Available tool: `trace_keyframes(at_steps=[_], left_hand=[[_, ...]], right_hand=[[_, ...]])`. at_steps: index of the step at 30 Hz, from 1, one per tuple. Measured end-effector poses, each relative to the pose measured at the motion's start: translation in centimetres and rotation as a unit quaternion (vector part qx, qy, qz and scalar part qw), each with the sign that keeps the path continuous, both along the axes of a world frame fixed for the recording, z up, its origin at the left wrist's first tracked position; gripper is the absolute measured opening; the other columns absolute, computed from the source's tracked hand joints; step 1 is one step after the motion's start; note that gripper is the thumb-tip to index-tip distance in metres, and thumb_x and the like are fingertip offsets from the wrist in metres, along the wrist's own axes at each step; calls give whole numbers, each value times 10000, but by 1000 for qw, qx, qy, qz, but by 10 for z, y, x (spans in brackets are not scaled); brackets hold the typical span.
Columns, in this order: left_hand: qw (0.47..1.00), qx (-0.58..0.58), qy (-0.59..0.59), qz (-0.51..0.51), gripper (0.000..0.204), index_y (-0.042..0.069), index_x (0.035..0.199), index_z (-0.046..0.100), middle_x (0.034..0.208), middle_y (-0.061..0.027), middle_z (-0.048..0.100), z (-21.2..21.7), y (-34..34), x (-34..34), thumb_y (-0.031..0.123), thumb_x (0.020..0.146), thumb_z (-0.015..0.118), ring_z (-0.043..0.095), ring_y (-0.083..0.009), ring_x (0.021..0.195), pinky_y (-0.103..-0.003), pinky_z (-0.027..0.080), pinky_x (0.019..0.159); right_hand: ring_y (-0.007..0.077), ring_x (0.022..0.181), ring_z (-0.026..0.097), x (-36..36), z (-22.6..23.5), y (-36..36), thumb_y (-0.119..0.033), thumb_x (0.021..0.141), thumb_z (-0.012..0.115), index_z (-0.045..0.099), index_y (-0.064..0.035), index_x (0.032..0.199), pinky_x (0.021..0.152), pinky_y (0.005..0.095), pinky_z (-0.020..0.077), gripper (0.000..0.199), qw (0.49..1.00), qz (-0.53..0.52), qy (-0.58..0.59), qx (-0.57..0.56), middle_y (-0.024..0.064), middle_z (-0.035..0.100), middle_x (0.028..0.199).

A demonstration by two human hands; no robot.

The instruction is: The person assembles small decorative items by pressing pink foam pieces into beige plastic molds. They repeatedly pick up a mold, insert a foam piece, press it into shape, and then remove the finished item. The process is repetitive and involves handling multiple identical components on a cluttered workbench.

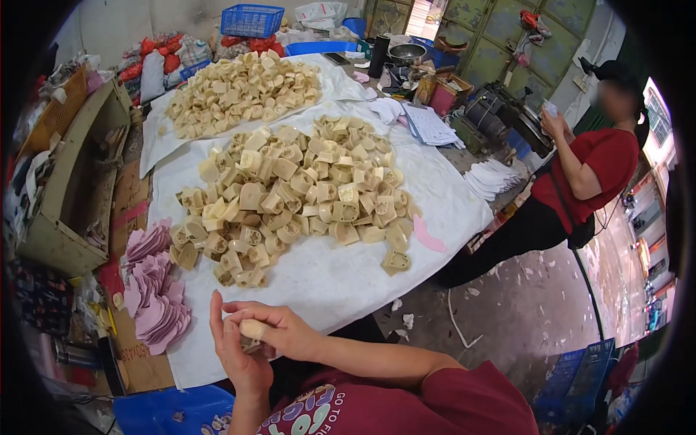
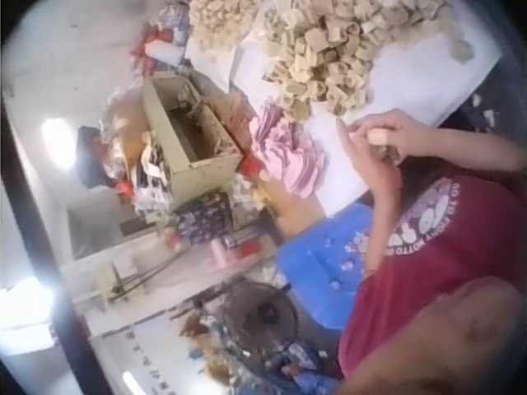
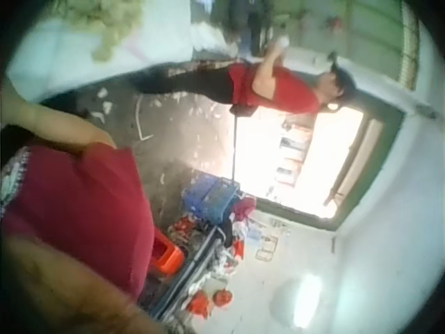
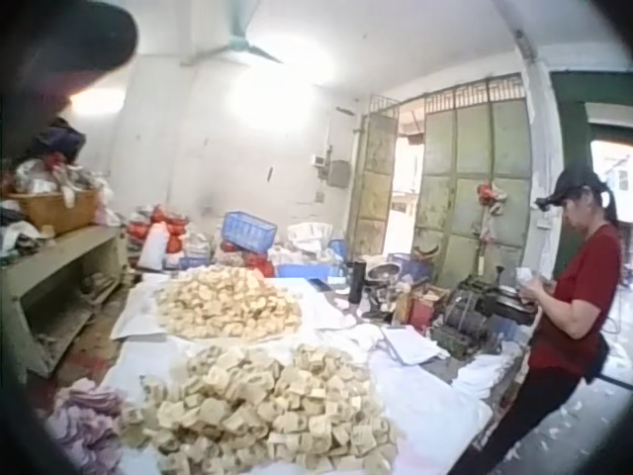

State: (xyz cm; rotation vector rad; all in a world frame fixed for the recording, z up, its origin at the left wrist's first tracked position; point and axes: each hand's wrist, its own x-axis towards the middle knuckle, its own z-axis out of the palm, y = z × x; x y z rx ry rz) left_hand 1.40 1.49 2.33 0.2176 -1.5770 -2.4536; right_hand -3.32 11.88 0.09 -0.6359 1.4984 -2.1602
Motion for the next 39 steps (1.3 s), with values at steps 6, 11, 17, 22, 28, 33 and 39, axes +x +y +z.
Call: trace_keyframes(at_steps=[6,11,17,22,28,33,39], left_hand=[[997,69,20,-2,580,96,1464,259,1003,-39,547,-5,21,-14,334,970,449,552,-114,886,-265,465,780],[998,26,-7,-48,615,65,1468,232,1023,-41,550,-22,54,-28,287,963,504,547,-122,902,-272,460,807],[975,96,-54,-191,674,158,1504,159,1179,-88,540,-1,73,-31,264,949,527,574,-173,996,-325,486,878],[964,154,-54,-209,773,187,1514,105,1216,-85,522,-5,83,-38,246,913,587,578,-213,1025,-354,508,869],[972,143,-6,-186,982,213,1517,78,1222,-89,515,-13,78,-34,166,789,736,577,-244,1049,-369,507,886],[973,143,18,-182,1070,224,1519,19,1281,-135,477,-24,55,-30,83,752,752,538,-267,1136,-382,476,941],[975,-129,5,-182,1131,137,1516,-38,1122,-128,565,-29,25,-34,-13,690,719,551,-224,1061,-353,475,867]], right_hand=[[170,1256,428,-13,7,29,-181,949,546,426,-43,1380,997,316,386,468,996,81,37,10,125,423,1416],[184,1258,430,-8,-8,71,-209,932,582,437,-56,1376,1011,317,373,491,995,-25,68,63,124,373,1459],[226,1342,353,-25,-4,118,-191,883,633,500,-76,1331,1047,350,341,480,949,-79,247,181,155,341,1478],[230,1327,378,-31,-13,124,-156,866,641,537,-75,1294,1035,343,349,448,971,-65,202,107,163,315,1495],[174,1259,432,-19,-15,112,-157,892,624,538,-31,1265,977,302,393,403,989,24,-82,-118,128,300,1507],[128,1143,511,-34,-11,100,-142,917,584,570,-47,1236,910,276,440,333,985,88,-81,-120,102,385,1461],[151,1079,581,-30,-32,92,-151,941,568,586,-54,1237,867,286,495,312,985,-22,-157,-70,104,517,1326]])
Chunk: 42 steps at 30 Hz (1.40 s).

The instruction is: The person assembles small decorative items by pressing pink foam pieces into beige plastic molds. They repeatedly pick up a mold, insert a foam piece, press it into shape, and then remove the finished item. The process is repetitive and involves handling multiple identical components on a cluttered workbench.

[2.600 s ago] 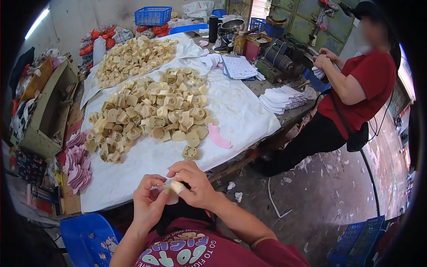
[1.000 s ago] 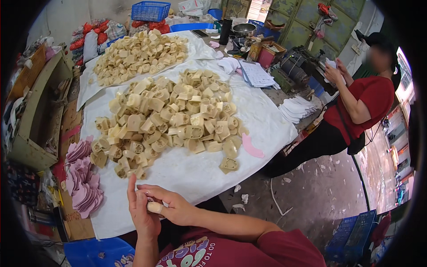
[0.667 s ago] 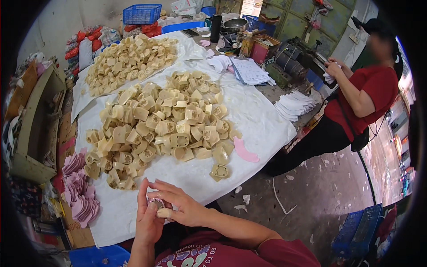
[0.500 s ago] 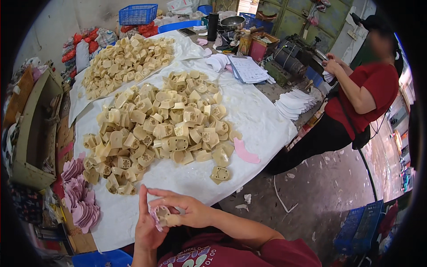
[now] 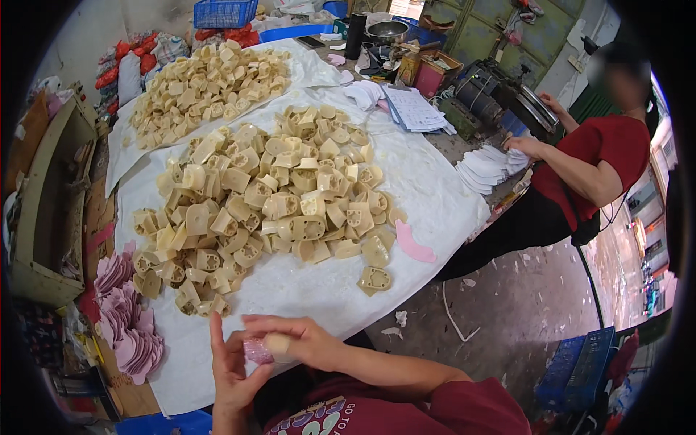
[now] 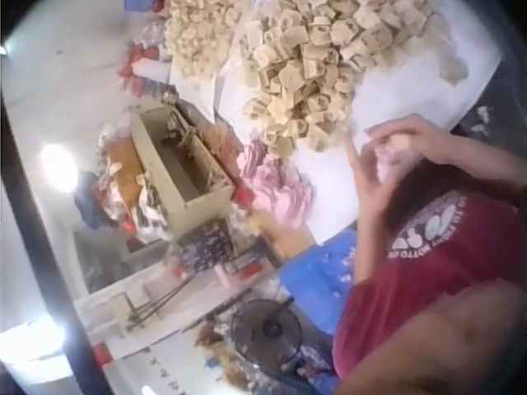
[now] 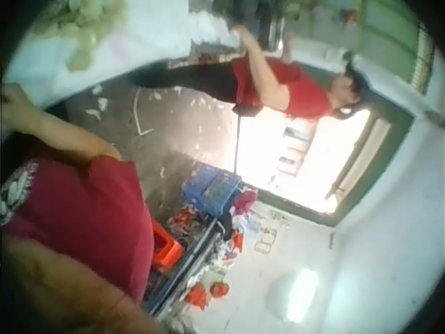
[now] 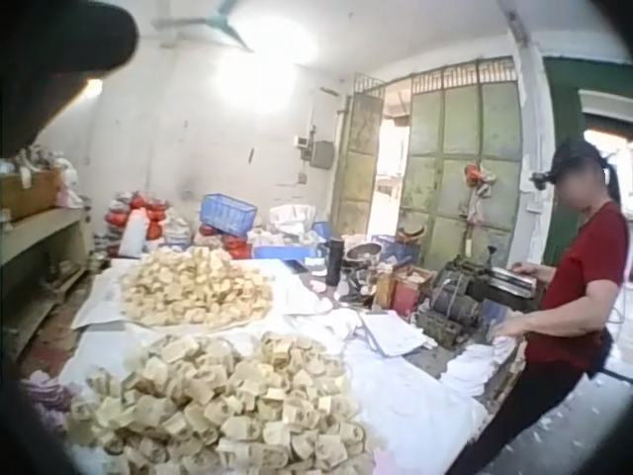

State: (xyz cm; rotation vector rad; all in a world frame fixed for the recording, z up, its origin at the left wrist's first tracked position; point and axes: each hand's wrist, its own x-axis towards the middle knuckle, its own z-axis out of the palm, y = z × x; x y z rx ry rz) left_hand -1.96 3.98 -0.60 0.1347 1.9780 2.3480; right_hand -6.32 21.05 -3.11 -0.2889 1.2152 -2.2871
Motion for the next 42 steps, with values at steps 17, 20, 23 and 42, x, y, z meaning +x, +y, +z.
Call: trace_keyframes(at_steps=[17,20,23,42], left_hand=[[822,-483,290,-78,539,22,1043,598,862,-117,598,12,-32,-5,87,549,805,584,-288,761,-389,484,653],[808,-513,290,-36,502,33,995,603,790,-98,585,15,-28,-6,91,539,804,572,-263,674,-363,468,590],[845,-459,275,-7,463,41,971,600,757,-84,580,9,-25,-9,103,557,800,559,-232,603,-332,454,535],[925,-322,81,183,372,23,909,537,660,-122,627,-3,24,-16,186,669,769,641,-263,544,-345,505,492]], right_hand=[[107,774,619,9,3,3,-123,891,620,660,-1,1016,699,258,499,179,982,33,77,170,42,682,898],[101,809,618,5,24,-1,-105,900,596,670,-11,1027,745,264,495,174,906,13,235,353,32,691,923],[117,859,619,-1,22,7,-42,893,544,670,1,996,773,270,492,168,970,15,137,198,63,693,918],[90,822,597,-15,17,-4,-201,957,554,660,18,1059,734,239,484,264,989,-75,-15,126,42,671,909]])
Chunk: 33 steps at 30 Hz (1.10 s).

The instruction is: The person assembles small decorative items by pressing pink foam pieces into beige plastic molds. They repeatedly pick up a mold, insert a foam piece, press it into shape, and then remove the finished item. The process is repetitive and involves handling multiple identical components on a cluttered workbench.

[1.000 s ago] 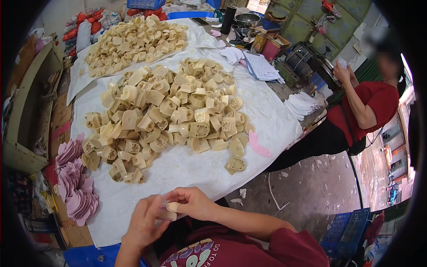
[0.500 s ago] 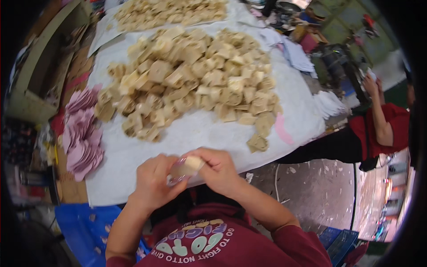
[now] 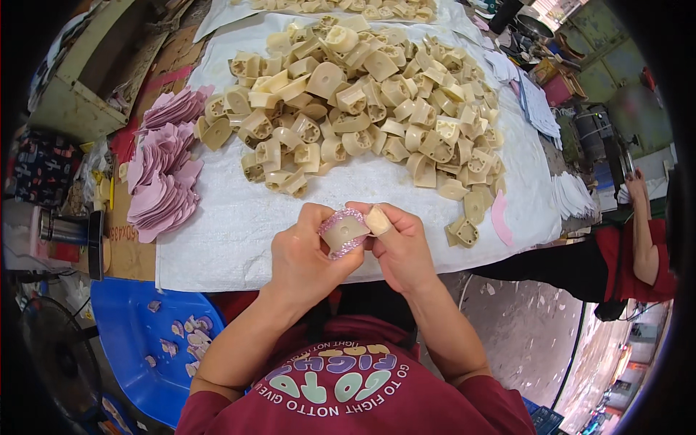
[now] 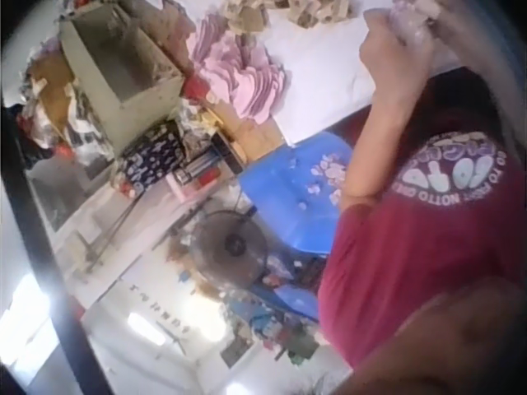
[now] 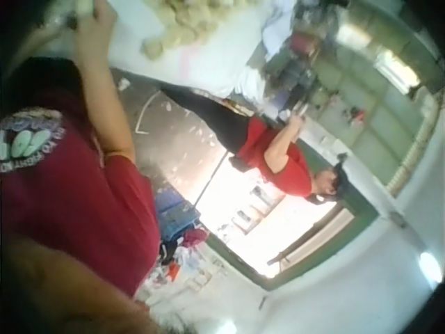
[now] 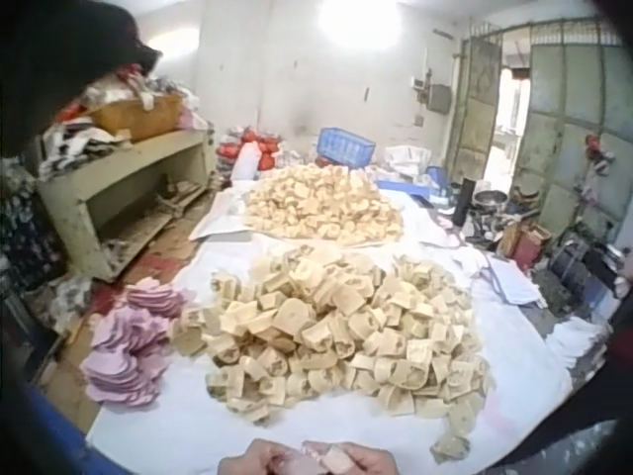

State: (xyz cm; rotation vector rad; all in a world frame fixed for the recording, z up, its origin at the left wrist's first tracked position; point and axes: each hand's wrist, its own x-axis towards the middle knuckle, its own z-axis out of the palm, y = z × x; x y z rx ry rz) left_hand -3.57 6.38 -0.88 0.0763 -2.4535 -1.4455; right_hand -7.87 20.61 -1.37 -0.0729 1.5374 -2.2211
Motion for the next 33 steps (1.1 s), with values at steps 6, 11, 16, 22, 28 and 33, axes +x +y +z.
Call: trace_keyframes(at_steps=[6,11,16,22,28,33], left_hand=[[999,-22,-14,38,384,13,866,520,613,-106,606,-3,2,-7,215,666,780,629,-255,515,-337,496,480],[999,-3,-8,39,398,20,823,512,587,-96,589,-7,0,-6,242,649,794,617,-243,501,-335,483,473],[999,5,-37,39,412,25,813,509,596,-99,578,-8,-5,-8,251,638,806,601,-235,497,-335,477,478],[963,209,-91,-147,324,-15,1017,560,838,-62,602,-2,-37,-3,85,763,735,574,-116,755,-255,471,691],[954,296,19,-35,445,-20,1234,514,916,-35,584,-13,-30,12,-25,814,661,551,-88,852,-245,452,779],[972,230,11,-55,555,-16,1350,432,966,-66,584,-19,-26,33,27,840,648,558,-121,881,-263,443,830]], right_hand=[[78,849,580,0,-8,-11,-183,964,534,639,21,1117,760,236,476,276,996,-20,41,72,35,660,958],[87,913,568,5,-6,-11,-126,965,495,602,20,1182,831,237,456,282,995,-16,38,86,36,647,993],[131,1000,561,5,-4,-13,-52,940,468,560,13,1241,907,265,426,322,988,30,96,115,79,622,1108],[193,1061,562,3,2,5,-35,918,495,533,-2,1276,940,289,417,362,957,118,202,170,124,593,1168],[153,871,617,14,-4,-3,-174,951,540,627,1,1108,740,282,500,251,985,68,70,144,70,651,949],[91,671,600,30,-16,-18,-280,967,536,663,-13,945,602,237,484,297,995,66,-31,72,29,645,762]])
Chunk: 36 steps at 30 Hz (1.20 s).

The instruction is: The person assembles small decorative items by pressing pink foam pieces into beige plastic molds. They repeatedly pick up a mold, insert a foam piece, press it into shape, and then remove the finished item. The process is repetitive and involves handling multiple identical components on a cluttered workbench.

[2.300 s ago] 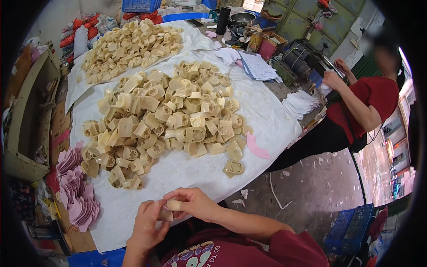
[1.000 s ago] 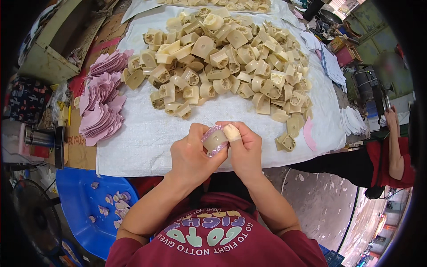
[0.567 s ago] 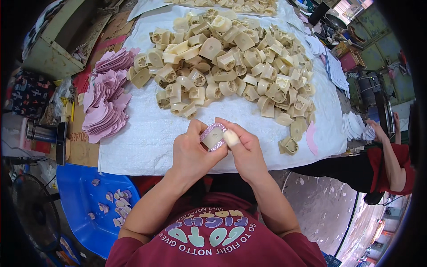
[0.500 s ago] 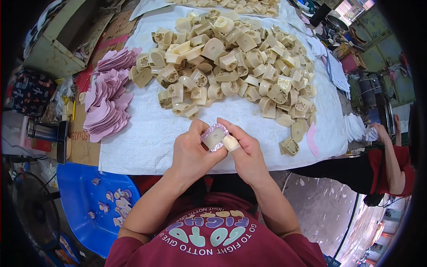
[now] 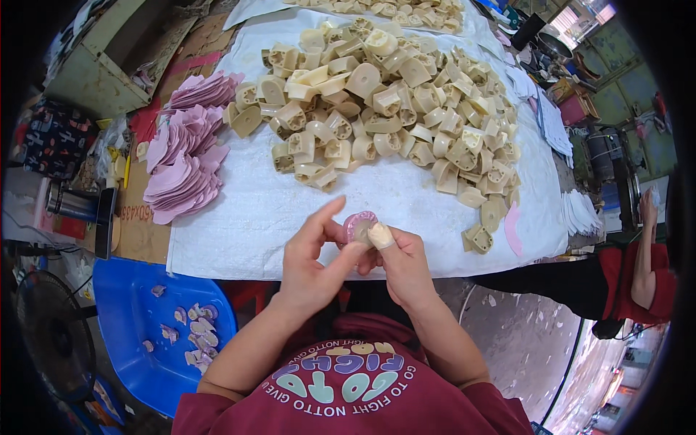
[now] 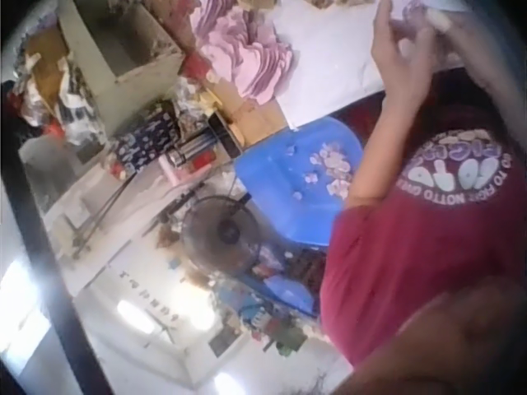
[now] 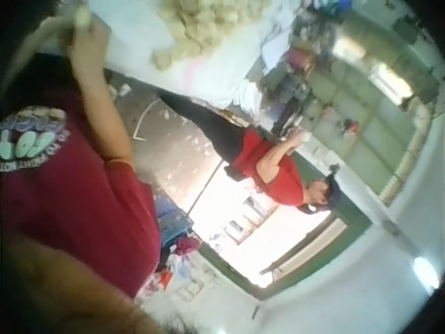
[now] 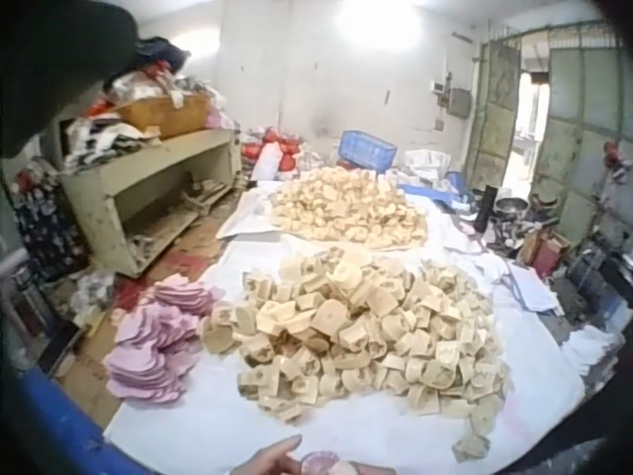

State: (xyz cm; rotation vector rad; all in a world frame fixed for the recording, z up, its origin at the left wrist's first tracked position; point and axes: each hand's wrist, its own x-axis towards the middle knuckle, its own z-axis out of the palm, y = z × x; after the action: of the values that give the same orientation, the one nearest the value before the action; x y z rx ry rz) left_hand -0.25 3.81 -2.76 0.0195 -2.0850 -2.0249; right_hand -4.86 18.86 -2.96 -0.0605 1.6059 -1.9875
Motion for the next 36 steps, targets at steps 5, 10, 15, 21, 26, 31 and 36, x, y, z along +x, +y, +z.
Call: trace_keyframes(at_steps=[5,10,15,21,26,31,36], left_hand=[[980,192,-48,20,542,-41,1267,500,1045,-191,635,0,-7,-8,404,1001,343,620,-248,951,-373,444,923],[988,137,57,36,595,-110,1037,593,947,-239,673,5,-23,2,375,1024,248,662,-306,906,-440,462,945],[945,311,-10,106,453,-60,900,580,867,-220,665,7,-46,15,313,1014,350,667,-292,817,-378,544,782],[925,280,-58,252,358,0,735,522,618,-121,574,1,-114,84,255,982,475,569,-195,485,-311,492,460],[871,267,-97,400,310,11,732,539,557,-75,522,-24,-132,139,216,962,511,526,-173,470,-279,445,468],[850,-176,-194,457,146,5,908,640,965,-148,629,-72,-170,189,147,880,625,608,-244,866,-327,470,797],[829,-319,-80,452,223,26,1009,654,1231,-171,559,-38,-171,140,73,791,665,516,-297,1164,-399,375,1003]], right_hand=[[64,602,540,22,3,-38,-292,965,532,651,-13,892,555,219,450,312,995,43,88,29,7,597,691],[69,545,512,24,0,-64,-290,956,533,642,-28,869,490,218,397,297,989,59,-16,-132,4,571,663],[58,539,506,23,4,-92,-304,949,542,649,-23,873,484,220,395,310,984,155,-80,-47,-1,570,644],[79,640,573,32,-14,-97,-229,943,545,662,-16,1001,613,229,481,250,944,316,43,87,25,627,715],[123,679,600,39,-13,-122,-108,916,564,659,-14,1032,641,250,493,177,934,333,113,62,80,663,844],[201,708,628,24,-34,-134,-106,878,621,663,-20,1015,638,290,491,167,937,252,230,75,126,659,862],[258,886,594,-21,-7,-195,-123,757,720,633,-28,1055,768,375,459,325,810,174,556,72,112,630,959]])
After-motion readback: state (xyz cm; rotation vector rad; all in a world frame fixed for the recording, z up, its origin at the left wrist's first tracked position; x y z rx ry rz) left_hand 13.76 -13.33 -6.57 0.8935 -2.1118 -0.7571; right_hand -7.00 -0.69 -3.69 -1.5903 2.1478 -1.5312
